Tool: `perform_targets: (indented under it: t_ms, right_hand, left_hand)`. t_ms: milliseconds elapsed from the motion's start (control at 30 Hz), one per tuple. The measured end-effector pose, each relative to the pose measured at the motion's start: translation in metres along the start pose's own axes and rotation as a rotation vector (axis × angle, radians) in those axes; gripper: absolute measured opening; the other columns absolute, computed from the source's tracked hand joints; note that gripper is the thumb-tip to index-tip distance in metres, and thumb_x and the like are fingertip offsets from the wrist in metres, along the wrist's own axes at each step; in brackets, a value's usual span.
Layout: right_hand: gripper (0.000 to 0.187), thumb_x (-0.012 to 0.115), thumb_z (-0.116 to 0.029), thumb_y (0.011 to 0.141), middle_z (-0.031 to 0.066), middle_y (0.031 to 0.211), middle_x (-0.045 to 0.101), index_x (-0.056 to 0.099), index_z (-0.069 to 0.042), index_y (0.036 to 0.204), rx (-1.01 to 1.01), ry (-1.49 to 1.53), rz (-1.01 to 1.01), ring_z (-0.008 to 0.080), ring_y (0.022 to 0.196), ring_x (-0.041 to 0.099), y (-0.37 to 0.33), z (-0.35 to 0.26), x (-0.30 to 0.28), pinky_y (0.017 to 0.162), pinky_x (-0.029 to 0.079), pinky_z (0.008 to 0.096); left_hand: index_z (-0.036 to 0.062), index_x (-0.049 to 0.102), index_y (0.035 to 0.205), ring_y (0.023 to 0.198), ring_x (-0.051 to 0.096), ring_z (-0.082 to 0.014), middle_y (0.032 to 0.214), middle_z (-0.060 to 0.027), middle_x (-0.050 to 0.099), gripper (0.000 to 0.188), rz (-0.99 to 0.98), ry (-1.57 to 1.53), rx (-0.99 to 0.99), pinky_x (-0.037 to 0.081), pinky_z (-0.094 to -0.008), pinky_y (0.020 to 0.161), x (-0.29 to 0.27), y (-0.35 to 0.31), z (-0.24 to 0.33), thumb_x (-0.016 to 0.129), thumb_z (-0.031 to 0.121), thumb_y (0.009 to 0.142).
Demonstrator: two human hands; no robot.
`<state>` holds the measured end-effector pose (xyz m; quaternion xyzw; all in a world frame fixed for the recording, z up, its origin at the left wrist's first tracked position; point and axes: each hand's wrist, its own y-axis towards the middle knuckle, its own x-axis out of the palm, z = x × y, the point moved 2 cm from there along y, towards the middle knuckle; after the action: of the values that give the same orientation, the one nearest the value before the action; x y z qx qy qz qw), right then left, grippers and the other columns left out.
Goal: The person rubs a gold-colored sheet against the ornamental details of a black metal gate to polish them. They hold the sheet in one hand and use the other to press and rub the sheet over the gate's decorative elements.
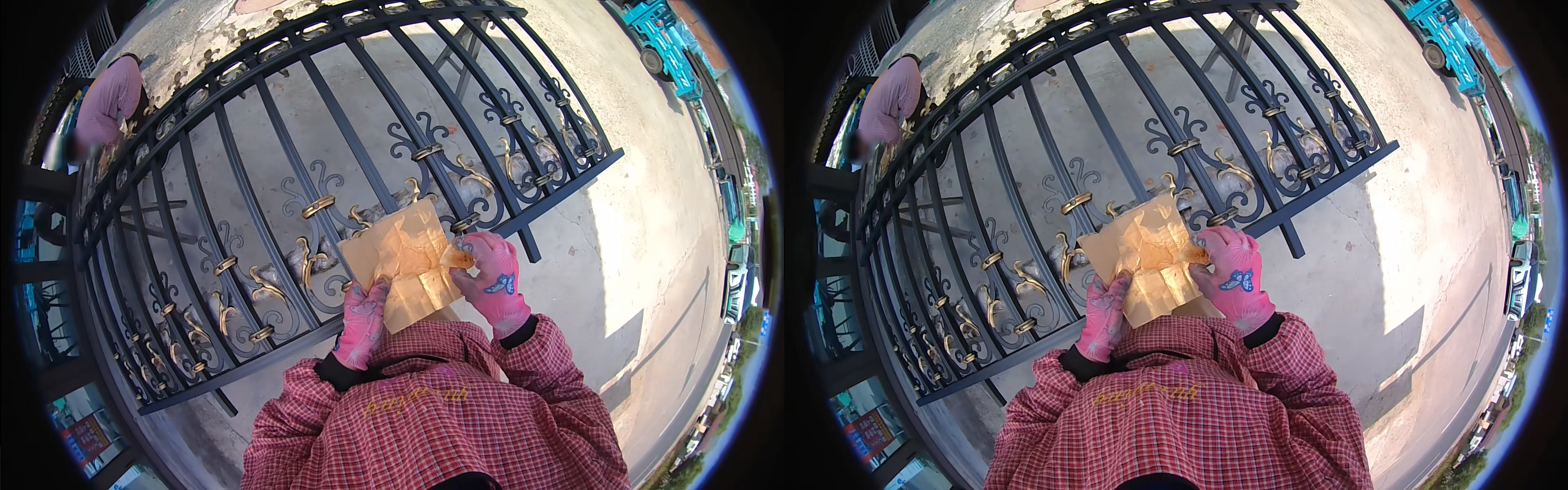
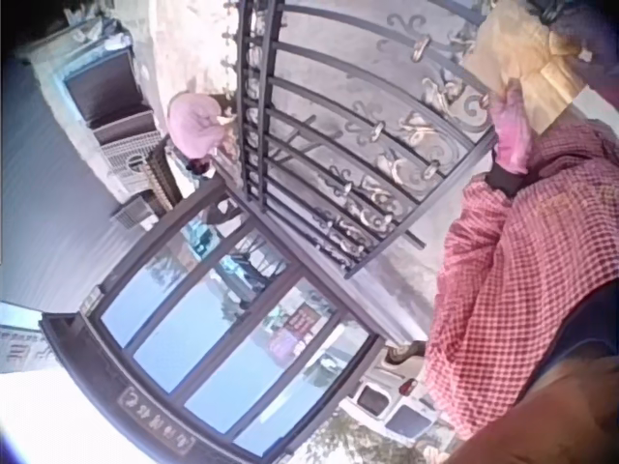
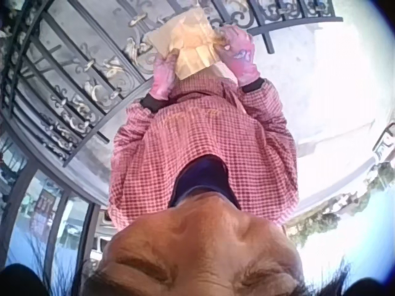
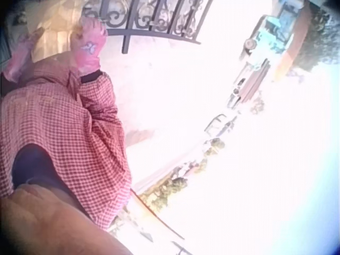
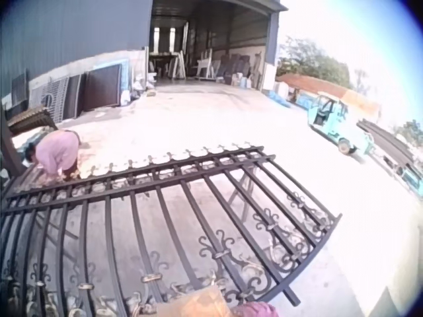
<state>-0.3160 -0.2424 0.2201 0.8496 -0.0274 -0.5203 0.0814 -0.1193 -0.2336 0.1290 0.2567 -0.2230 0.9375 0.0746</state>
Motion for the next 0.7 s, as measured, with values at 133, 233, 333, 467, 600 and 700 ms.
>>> perform_targets:
  t_ms: [133,233,333,467,600,700]
  right_hand:
    - [0.042,0.075,-0.012,0.058,0.0079,0.101,0.064,0.062,-0.009,0.098,-0.009,-0.009,-0.072,0.0288,0.098,0.059,0.002,-0.003,0.004,0.087,0.043,0.0402]
    - [0.040,0.076,-0.012,0.058,0.0064,0.103,0.063,0.063,-0.010,0.096,0.143,0.017,-0.005,0.0290,0.098,0.058,0.004,0.015,0.004,0.090,0.041,0.0407]
    - [0.041,0.077,-0.012,0.059,0.0073,0.101,0.064,0.063,-0.009,0.097,-0.088,0.053,-0.079,0.0295,0.098,0.058,0.008,0.018,0.009,0.091,0.042,0.0403]
    - [0.044,0.076,-0.001,0.063,0.0099,0.094,0.064,0.061,-0.006,0.104,0.126,0.159,0.126,0.0230,0.081,0.063,0.019,0.084,0.000,0.072,0.051,0.0327]
    - [0.034,0.071,0.001,0.074,0.0086,0.091,0.065,0.060,-0.002,0.107,0.478,0.337,0.205,0.0140,0.073,0.061,0.001,0.176,0.031,0.064,0.051,0.0251]
    - [0.037,0.075,-0.009,0.070,0.0116,0.099,0.064,0.061,-0.003,0.103,0.438,0.267,0.159,0.0247,0.081,0.065,0.012,0.165,0.043,0.071,0.053,0.0320]
  left_hand:
    - [0.0039,0.051,0.121,0.095,0.060,-0.0140,0.107,-0.0043,0.060,0.026,-0.010,-0.016,-0.033,0.052,-0.0291,0.082,-0.007,0.011,-0.009,0.051,0.011,0.096]
    - [0.0049,0.051,0.120,0.093,0.060,-0.0136,0.106,-0.0032,0.059,0.025,0.019,-0.011,-0.083,0.052,-0.0295,0.082,-0.002,0.015,-0.007,0.052,0.010,0.095]
    - [0.0041,0.052,0.119,0.088,0.059,-0.0113,0.102,-0.0016,0.059,0.025,0.045,0.033,-0.009,0.052,-0.0274,0.078,-0.006,0.022,-0.012,0.052,0.009,0.095]
    - [0.0023,0.051,0.121,0.085,0.059,-0.0104,0.103,-0.0031,0.060,0.029,0.142,0.022,0.035,0.051,-0.0243,0.073,0.001,0.028,-0.002,0.054,0.010,0.094]
    - [0.0041,0.050,0.124,0.092,0.060,-0.0129,0.107,-0.0044,0.060,0.033,0.213,-0.014,0.014,0.052,-0.0279,0.080,-0.011,0.038,0.015,0.056,0.017,0.094]
    - [0.0054,0.052,0.122,0.093,0.059,-0.0123,0.108,-0.0034,0.059,0.032,0.279,-0.005,0.051,0.052,-0.0291,0.080,-0.014,0.043,0.015,0.057,0.021,0.095]
